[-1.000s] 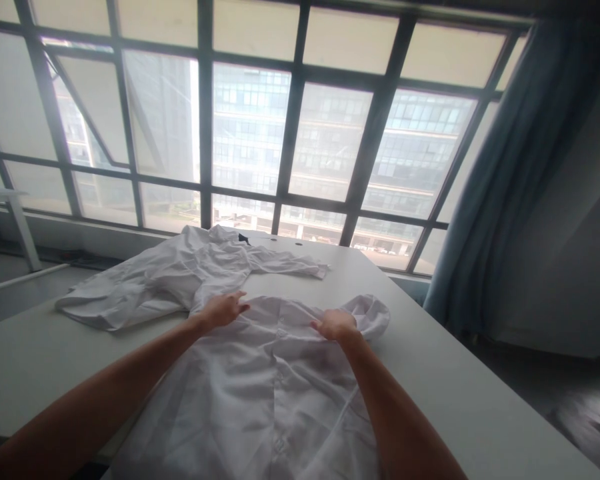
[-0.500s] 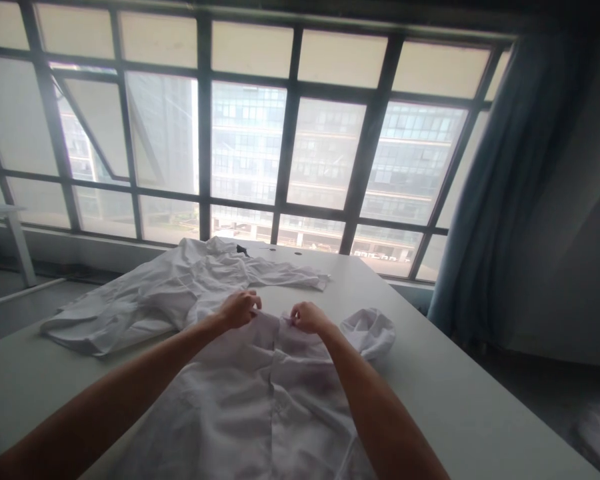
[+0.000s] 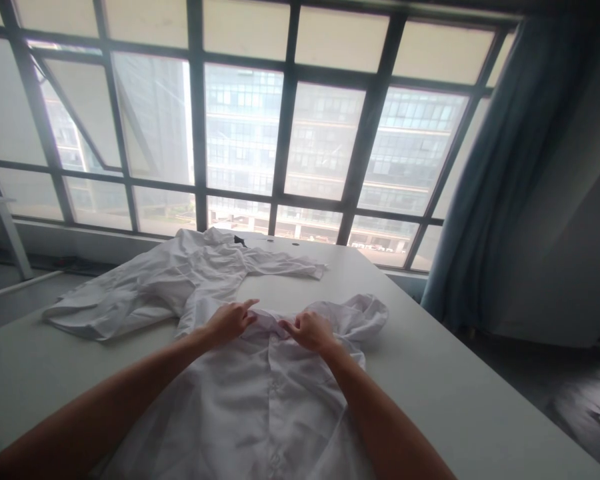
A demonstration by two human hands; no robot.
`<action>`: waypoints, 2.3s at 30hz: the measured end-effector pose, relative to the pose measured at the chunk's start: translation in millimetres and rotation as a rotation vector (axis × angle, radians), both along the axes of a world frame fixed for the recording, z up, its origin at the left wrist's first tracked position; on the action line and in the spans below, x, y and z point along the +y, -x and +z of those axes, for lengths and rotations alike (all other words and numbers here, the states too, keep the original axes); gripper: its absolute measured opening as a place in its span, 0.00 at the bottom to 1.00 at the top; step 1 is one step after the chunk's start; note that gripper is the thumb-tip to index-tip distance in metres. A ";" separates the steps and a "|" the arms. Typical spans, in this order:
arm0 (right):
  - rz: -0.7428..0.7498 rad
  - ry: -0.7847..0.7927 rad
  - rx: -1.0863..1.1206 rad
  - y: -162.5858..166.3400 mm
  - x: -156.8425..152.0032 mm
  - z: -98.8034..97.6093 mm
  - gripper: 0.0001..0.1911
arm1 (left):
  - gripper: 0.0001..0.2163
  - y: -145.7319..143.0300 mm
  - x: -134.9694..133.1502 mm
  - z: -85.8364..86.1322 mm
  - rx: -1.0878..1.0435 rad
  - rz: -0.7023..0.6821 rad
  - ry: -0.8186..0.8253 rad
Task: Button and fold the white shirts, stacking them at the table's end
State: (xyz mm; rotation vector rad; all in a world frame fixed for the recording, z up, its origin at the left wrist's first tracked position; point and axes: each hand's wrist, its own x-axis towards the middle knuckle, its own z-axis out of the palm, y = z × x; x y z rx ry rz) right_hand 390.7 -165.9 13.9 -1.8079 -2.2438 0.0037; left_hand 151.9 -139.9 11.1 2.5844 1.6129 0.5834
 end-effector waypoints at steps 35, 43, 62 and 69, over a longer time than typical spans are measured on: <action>0.256 -0.245 0.493 16.3 5.8 -11.4 0.26 | 0.13 8.2 12.1 -9.9 -0.406 0.006 0.117; 0.333 -0.188 0.450 24.0 -4.2 -6.1 0.14 | 0.16 4.0 12.3 -7.5 -0.761 -0.110 0.376; 0.284 0.186 0.775 15.1 7.2 -6.4 0.29 | 0.15 10.4 0.2 4.2 -0.628 -0.335 0.178; 0.333 -0.057 0.431 -7.6 2.5 3.1 0.15 | 0.08 12.7 -0.9 2.7 -0.305 -0.307 -0.125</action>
